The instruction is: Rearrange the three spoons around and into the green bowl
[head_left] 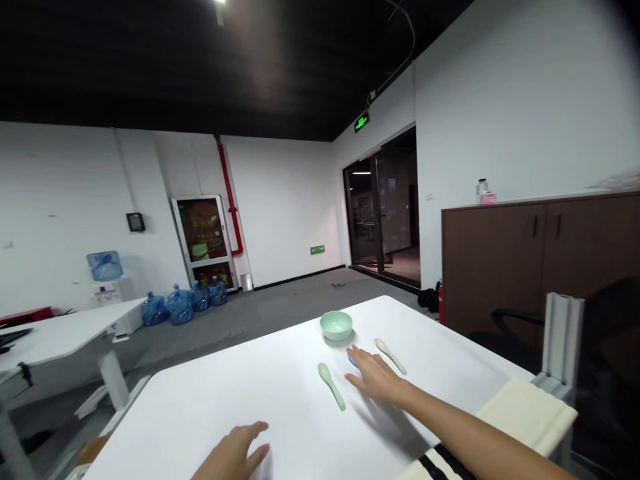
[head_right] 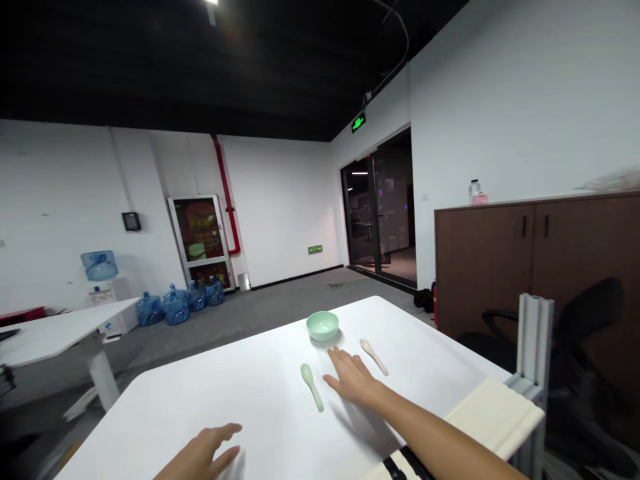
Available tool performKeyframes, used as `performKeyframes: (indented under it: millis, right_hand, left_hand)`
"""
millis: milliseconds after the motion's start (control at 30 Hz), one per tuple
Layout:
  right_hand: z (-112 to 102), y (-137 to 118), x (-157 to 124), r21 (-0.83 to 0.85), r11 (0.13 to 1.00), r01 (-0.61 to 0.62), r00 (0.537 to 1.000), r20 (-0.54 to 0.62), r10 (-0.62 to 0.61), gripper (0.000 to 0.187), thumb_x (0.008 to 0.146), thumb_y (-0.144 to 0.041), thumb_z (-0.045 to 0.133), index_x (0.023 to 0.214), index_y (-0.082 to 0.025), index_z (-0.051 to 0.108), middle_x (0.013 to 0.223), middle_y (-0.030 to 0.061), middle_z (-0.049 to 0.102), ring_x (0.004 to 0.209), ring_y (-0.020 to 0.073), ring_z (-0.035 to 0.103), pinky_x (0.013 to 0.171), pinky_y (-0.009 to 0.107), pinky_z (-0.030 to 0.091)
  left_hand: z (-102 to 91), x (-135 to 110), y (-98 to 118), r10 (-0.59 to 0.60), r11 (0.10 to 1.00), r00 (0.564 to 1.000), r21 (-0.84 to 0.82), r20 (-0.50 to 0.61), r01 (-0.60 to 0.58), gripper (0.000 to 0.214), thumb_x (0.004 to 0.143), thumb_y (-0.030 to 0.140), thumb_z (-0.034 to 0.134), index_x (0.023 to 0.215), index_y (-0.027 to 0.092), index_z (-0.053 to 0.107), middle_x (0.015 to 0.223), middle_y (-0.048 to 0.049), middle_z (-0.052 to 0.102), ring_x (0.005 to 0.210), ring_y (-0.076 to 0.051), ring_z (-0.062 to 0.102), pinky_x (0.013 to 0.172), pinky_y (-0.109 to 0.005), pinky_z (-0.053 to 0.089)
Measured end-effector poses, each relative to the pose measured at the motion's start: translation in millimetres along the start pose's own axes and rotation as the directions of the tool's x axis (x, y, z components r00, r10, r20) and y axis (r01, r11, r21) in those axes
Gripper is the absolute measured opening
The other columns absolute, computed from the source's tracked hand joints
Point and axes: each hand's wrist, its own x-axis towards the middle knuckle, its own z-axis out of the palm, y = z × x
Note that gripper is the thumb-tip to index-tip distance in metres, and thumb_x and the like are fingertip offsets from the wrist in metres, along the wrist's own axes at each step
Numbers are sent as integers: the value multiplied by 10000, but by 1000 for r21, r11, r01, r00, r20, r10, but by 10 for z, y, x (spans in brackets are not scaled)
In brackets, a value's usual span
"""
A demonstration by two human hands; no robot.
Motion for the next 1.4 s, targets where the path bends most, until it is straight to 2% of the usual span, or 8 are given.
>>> performKeyframes:
  millis: [100,200,300,467,667,867,1167,1400]
  right_hand:
    - [-46,-27,-17,15,1000,11,1000,-3,-11,675,903,-556,395,1460,-181,334,1497,177,361,1365,321,344,1070,441,290]
    - [-156,1,25,36,999,-14,1000,-20,14,580,912,-530,393,1369,-179,457,1362,166,527,1250,304,485,1014,396,343]
    - [-310,147,158,18,991,-133,990,-49,134,492,917,-480,405,1253,-152,554,1183,156,642,1146,275,562,957,344,374]
    - [-463,588,405,-135,914,-382,924,-35,381,388,877,-406,478,1075,-114,639,1118,189,660,1018,286,630,790,329,444]
    - [-252,1037,419,-186,839,-512,852,20,524,333,797,-373,589,1012,-132,670,1085,170,677,985,287,652,733,326,463]
    - [-32,1241,362,-176,815,-553,819,64,570,315,707,-232,666,1007,-136,674,1060,167,679,963,286,662,707,319,467]
    - [-53,1219,384,-193,829,-524,838,59,543,281,762,-180,562,1027,-134,644,1087,163,667,949,264,658,669,298,444]
    - [-348,770,855,-94,880,-466,885,-71,461,271,820,-322,512,961,-140,655,1029,158,677,884,246,655,640,273,415]
  left_hand:
    - [5,6,-8,-3,1000,1000,-14,1,3,592,831,585,442,1320,264,537,1300,-66,603,1215,-259,532,1044,-376,384]
    - [2,5,4,-2,1000,1000,-6,1,2,582,839,573,438,1322,263,533,1308,-66,598,1213,-256,533,1042,-377,387]
    - [-2,-5,29,0,1000,1000,7,8,0,565,851,553,425,1325,263,529,1300,-63,603,1198,-248,544,1029,-372,398]
    - [-2,-23,48,-2,1000,1000,-2,15,2,554,850,551,430,1321,277,529,1299,-58,602,1198,-248,542,1028,-379,396]
    - [-14,-28,46,-23,1000,1000,-3,21,23,561,847,555,430,1325,277,526,1302,-59,598,1202,-251,539,1035,-386,389]
    - [-29,-40,80,-32,999,999,1,24,32,544,851,547,432,1319,289,531,1299,-55,602,1189,-248,549,1027,-385,395]
    - [-42,-48,73,-31,999,999,19,23,31,547,855,545,421,1325,285,525,1304,-51,600,1197,-249,545,1026,-374,394]
    - [-23,-27,39,-29,1000,1000,-7,11,29,554,838,572,436,1308,299,542,1294,-48,607,1189,-256,548,1025,-384,393]
